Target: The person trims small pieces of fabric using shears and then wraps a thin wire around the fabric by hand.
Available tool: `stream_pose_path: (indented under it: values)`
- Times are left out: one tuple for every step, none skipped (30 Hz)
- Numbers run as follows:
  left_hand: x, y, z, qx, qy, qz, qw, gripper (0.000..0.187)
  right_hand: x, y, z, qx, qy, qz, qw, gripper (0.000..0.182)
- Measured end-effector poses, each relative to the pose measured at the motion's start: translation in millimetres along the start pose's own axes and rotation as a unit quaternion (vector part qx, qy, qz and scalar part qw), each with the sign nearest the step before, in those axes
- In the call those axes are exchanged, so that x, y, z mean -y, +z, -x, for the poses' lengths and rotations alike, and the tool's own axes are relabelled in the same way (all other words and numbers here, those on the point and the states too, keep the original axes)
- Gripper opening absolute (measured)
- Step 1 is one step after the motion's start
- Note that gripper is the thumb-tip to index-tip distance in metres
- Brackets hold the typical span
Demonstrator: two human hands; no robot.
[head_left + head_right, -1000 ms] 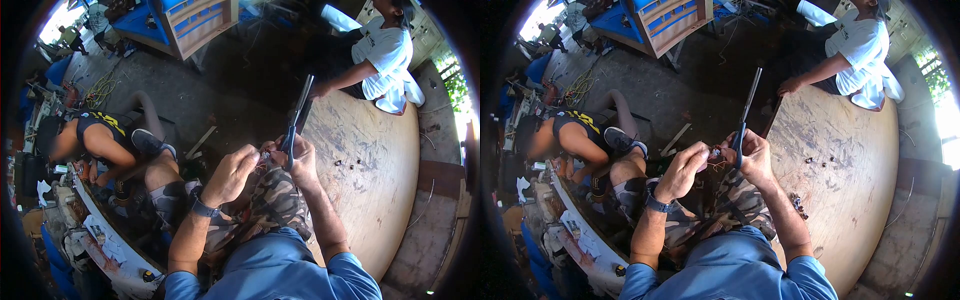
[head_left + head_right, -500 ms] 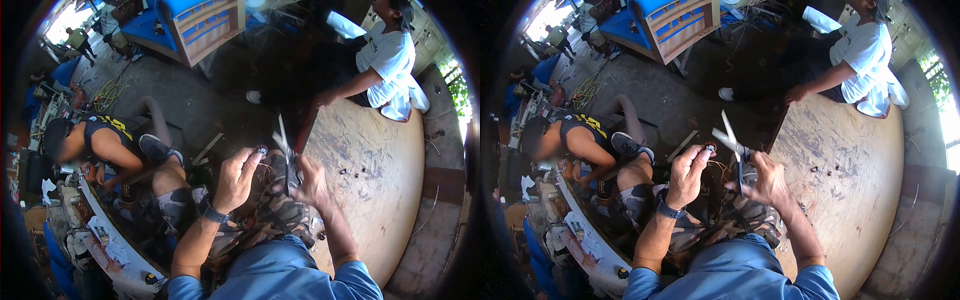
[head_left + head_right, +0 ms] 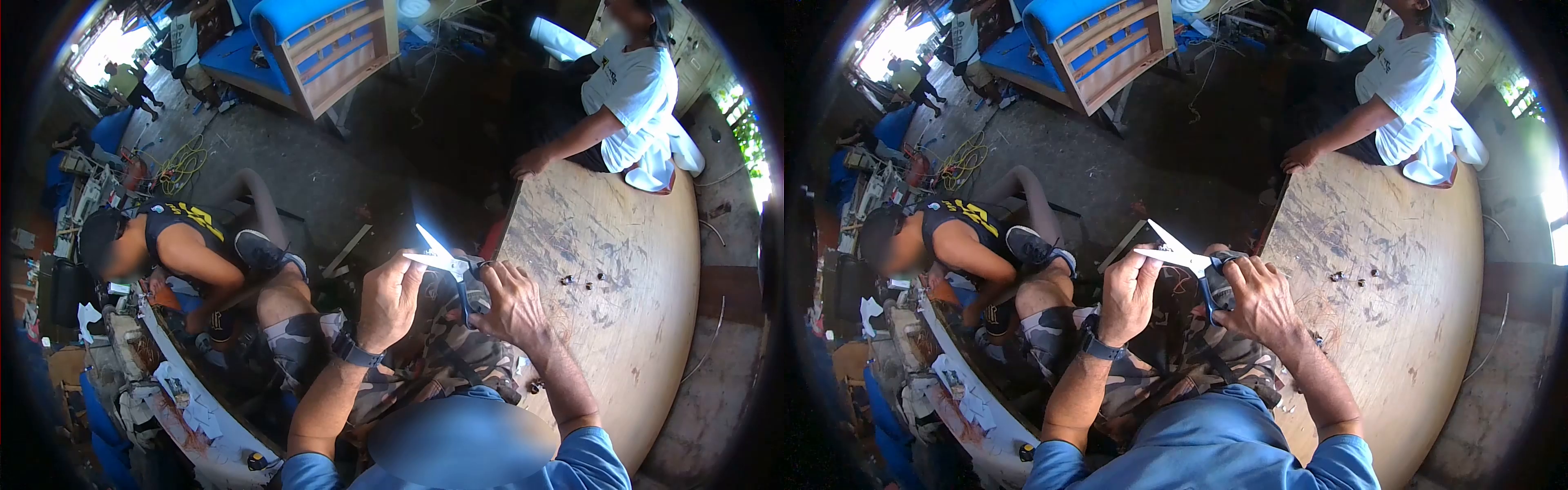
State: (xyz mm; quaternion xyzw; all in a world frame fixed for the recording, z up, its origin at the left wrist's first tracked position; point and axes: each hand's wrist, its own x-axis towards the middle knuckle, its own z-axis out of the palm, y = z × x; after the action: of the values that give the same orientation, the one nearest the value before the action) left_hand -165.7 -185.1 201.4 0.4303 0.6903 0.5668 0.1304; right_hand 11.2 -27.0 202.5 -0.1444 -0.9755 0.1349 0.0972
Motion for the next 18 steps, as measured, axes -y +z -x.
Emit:
stream_pose_path:
  values:
    - [0.5, -0.7, 0.2, 0.000, 0.002, -0.021, 1.000, 0.018, 0.9, -3.7, -1.3, 0.001, -0.001, 0.006, 1.000, 0.080]
    - [1.5, -0.3, 0.5, -0.005, 0.019, -0.028, 0.999, 0.018, 2.4, -8.0, -3.3, 0.001, -0.003, 0.011, 1.000, 0.080]
    - [2.5, 0.4, 0.8, -0.010, 0.036, -0.035, 0.999, 0.018, 3.5, -11.4, -5.8, 0.001, -0.006, 0.017, 1.000, 0.080]
    - [3.0, 0.2, 0.7, -0.015, 0.054, -0.042, 0.998, 0.017, 3.5, -13.8, -8.0, 0.005, -0.011, 0.015, 1.000, 0.079]
    - [3.0, -0.2, 0.5, -0.014, 0.050, -0.031, 0.998, 0.017, 2.6, -16.1, -9.2, 0.010, -0.017, 0.014, 1.000, 0.078]
    - [2.8, -0.4, 0.0, -0.014, 0.046, -0.020, 0.999, 0.017, 0.9, -17.7, -9.7, 0.015, -0.022, 0.013, 1.000, 0.077]
    - [2.3, -0.7, -0.1, -0.013, 0.042, -0.009, 0.999, 0.017, -2.5, -17.4, -9.1, 0.006, -0.040, 0.022, 0.999, 0.074]
    - [0.6, -1.6, 0.1, -0.007, 0.041, -0.003, 0.999, 0.017, -7.8, -15.7, -7.7, -0.003, -0.057, 0.031, 0.998, 0.071]
    - [-2.7, -3.2, -0.8, -0.001, 0.041, 0.002, 0.999, 0.018, -14.0, -13.5, -6.5, -0.012, -0.076, 0.040, 0.996, 0.068]
    - [-4.6, -4.1, -1.3, 0.005, 0.041, 0.007, 0.999, 0.018, -22.7, -9.6, -3.0, -0.014, -0.085, 0.031, 0.996, 0.066]
    - [-4.8, -2.8, -1.5, 0.001, 0.032, 0.016, 0.999, 0.019, -32.3, -4.6, 2.1, -0.017, -0.093, 0.022, 0.995, 0.063]
    - [-4.4, -0.2, -2.1, -0.003, 0.024, 0.024, 0.999, 0.021, -34.3, -4.9, 2.3, -0.021, -0.102, 0.013, 0.994, 0.061]
    - [-3.0, 1.1, -2.2, -0.008, 0.016, 0.033, 0.999, 0.022, -35.6, -4.6, 1.3, -0.061, -0.111, 0.010, 0.992, 0.051]
    - [2.0, 0.2, -1.9, -0.002, 0.001, 0.045, 0.999, 0.024, -35.3, -4.6, 1.1, -0.048, -0.062, -0.023, 0.997, 0.049]
    - [6.1, -1.5, -3.3, 0.002, -0.013, 0.056, 0.998, 0.026, -33.4, -5.7, 1.2, -0.035, -0.014, -0.056, 0.998, 0.047]
    - [9.0, -2.5, -3.4, 0.008, -0.027, 0.068, 0.997, 0.029, -31.4, -6.8, 1.7, -0.023, 0.036, -0.089, 0.995, 0.046]
    - [10.4, -1.8, -1.6, 0.018, -0.054, 0.080, 0.995, 0.028, -27.3, -5.9, 1.1, -0.005, 0.115, -0.135, 0.984, 0.039]
    - [4.7, -0.6, -1.5, 0.026, -0.082, 0.091, 0.992, 0.028, -25.1, -5.2, 0.7, -0.038, 0.123, -0.212, 0.969, 0.038]
